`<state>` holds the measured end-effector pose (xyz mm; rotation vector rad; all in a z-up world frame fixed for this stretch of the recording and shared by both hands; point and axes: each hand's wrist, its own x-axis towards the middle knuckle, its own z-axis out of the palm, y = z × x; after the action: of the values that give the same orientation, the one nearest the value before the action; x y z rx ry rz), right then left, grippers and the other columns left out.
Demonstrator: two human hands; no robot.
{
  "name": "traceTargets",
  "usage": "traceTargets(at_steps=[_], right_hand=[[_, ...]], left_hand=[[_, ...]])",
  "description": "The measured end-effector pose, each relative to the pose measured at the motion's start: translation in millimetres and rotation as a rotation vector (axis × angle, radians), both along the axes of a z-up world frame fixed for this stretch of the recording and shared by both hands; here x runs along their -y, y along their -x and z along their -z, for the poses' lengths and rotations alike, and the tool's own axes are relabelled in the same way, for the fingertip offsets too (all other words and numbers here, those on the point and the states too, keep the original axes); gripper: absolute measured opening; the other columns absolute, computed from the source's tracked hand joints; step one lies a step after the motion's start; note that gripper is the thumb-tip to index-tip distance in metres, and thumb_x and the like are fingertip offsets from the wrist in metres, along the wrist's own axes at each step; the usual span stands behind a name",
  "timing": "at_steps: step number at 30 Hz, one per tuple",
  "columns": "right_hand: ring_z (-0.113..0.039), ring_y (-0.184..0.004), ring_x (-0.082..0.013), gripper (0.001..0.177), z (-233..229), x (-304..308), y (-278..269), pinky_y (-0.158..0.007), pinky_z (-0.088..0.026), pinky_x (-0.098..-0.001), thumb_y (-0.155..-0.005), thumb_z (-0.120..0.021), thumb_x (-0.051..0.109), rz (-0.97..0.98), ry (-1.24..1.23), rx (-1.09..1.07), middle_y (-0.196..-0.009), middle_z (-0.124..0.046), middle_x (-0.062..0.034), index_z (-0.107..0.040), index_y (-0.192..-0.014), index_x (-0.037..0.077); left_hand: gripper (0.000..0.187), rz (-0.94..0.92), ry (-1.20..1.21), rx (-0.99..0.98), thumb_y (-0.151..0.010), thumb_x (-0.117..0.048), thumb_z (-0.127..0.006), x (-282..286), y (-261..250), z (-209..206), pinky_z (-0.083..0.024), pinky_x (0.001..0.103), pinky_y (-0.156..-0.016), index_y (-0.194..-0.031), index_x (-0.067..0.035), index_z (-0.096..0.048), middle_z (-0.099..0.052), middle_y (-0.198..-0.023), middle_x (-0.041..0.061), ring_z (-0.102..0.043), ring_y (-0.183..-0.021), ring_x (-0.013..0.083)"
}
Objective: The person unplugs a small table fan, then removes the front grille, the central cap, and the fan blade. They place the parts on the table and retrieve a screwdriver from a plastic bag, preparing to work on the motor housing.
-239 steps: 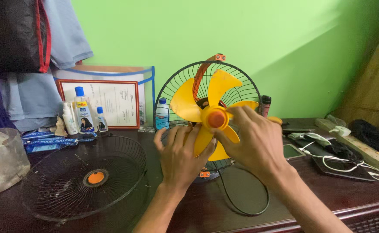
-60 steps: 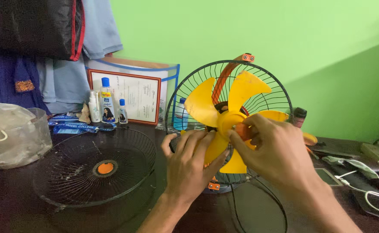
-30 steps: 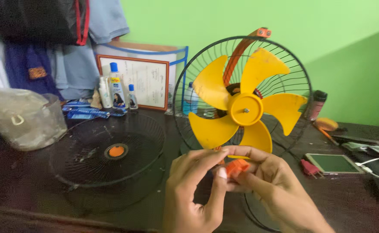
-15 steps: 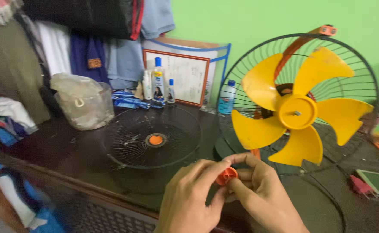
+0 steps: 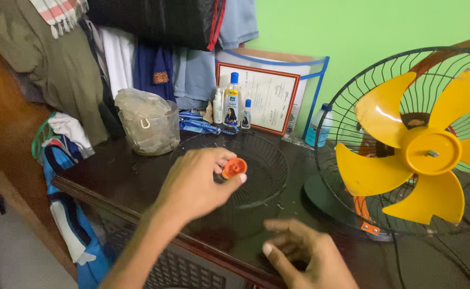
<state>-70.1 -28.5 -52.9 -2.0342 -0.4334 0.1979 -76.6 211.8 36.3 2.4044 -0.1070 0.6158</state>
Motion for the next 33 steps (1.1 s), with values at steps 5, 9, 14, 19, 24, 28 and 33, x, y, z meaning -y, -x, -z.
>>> traceTargets(at_steps=[5,9,14,19,24,28,33], right_hand=[[-0.079,-0.078,-0.0135,0.026,20,-1,-4,-0.073,-0.066,-0.0276,-0.083,-0.083,0.024,0.168,0.039,0.078,-0.082,-0.081,-0.0068,-0.084,-0.104,0.009],[-0.081,-0.074,-0.0137,0.025,26,2,-8,-0.069,-0.065,-0.0297,-0.082,-0.083,0.020,0.169,-0.098,0.028,-0.081,-0.080,-0.0090,-0.083,-0.102,0.005],[-0.082,-0.072,-0.0136,0.022,27,5,-7,-0.068,-0.065,-0.0284,-0.082,-0.083,0.020,0.178,-0.082,0.066,-0.077,-0.082,-0.0086,-0.084,-0.098,0.005],[-0.084,-0.071,-0.0125,0.021,24,4,-5,-0.068,-0.066,-0.0273,-0.082,-0.082,0.020,0.161,-0.075,0.110,-0.077,-0.081,-0.0073,-0.083,-0.097,0.005],[-0.084,-0.070,-0.0131,0.021,25,3,-1,-0.066,-0.065,-0.0278,-0.081,-0.081,0.017,0.151,-0.099,0.191,-0.074,-0.085,-0.0067,-0.082,-0.098,0.004],[-0.082,-0.073,-0.0116,0.026,23,6,3,-0.069,-0.064,-0.0274,-0.078,-0.080,0.013,0.170,-0.204,0.253,-0.081,-0.082,-0.0071,-0.079,-0.103,0.005],[-0.076,-0.071,-0.0130,0.010,15,17,13,-0.061,-0.064,-0.0303,-0.081,-0.077,0.001,0.399,-0.663,0.301,-0.084,-0.080,-0.0073,-0.079,-0.090,-0.001]], left_hand=[[0.032,0.042,-0.210,-0.237,-0.073,-0.022,-0.085,-27,-58,-3,-0.058,0.038,-0.084,-0.101,-0.008,-0.078,-0.079,-0.096,0.013,-0.077,-0.092,0.0256],[0.032,0.111,-0.295,-0.263,-0.070,-0.017,-0.086,-33,-96,16,-0.058,0.040,-0.084,-0.100,-0.006,-0.078,-0.078,-0.098,0.015,-0.076,-0.095,0.0288],[0.034,0.068,-0.374,-0.296,-0.073,-0.017,-0.085,-35,-120,36,-0.057,0.042,-0.088,-0.105,-0.010,-0.078,-0.075,-0.106,0.013,-0.072,-0.103,0.0308],[0.041,0.014,-0.386,-0.354,-0.074,-0.021,-0.085,-34,-119,45,-0.056,0.042,-0.094,-0.113,-0.017,-0.074,-0.077,-0.112,0.004,-0.072,-0.107,0.0255],[0.047,0.005,-0.341,-0.345,-0.071,-0.028,-0.086,-36,-112,44,-0.057,0.039,-0.096,-0.115,-0.017,-0.074,-0.077,-0.115,0.002,-0.072,-0.109,0.0224],[0.062,-0.018,-0.375,-0.332,-0.072,-0.038,-0.089,-22,-97,23,-0.051,0.041,-0.103,-0.125,-0.016,-0.066,-0.069,-0.127,0.005,-0.064,-0.121,0.0245],[0.071,-0.068,-0.331,0.143,-0.074,-0.039,-0.084,36,-50,0,-0.044,0.046,-0.105,-0.133,-0.006,-0.060,-0.062,-0.131,0.015,-0.056,-0.122,0.0364]])
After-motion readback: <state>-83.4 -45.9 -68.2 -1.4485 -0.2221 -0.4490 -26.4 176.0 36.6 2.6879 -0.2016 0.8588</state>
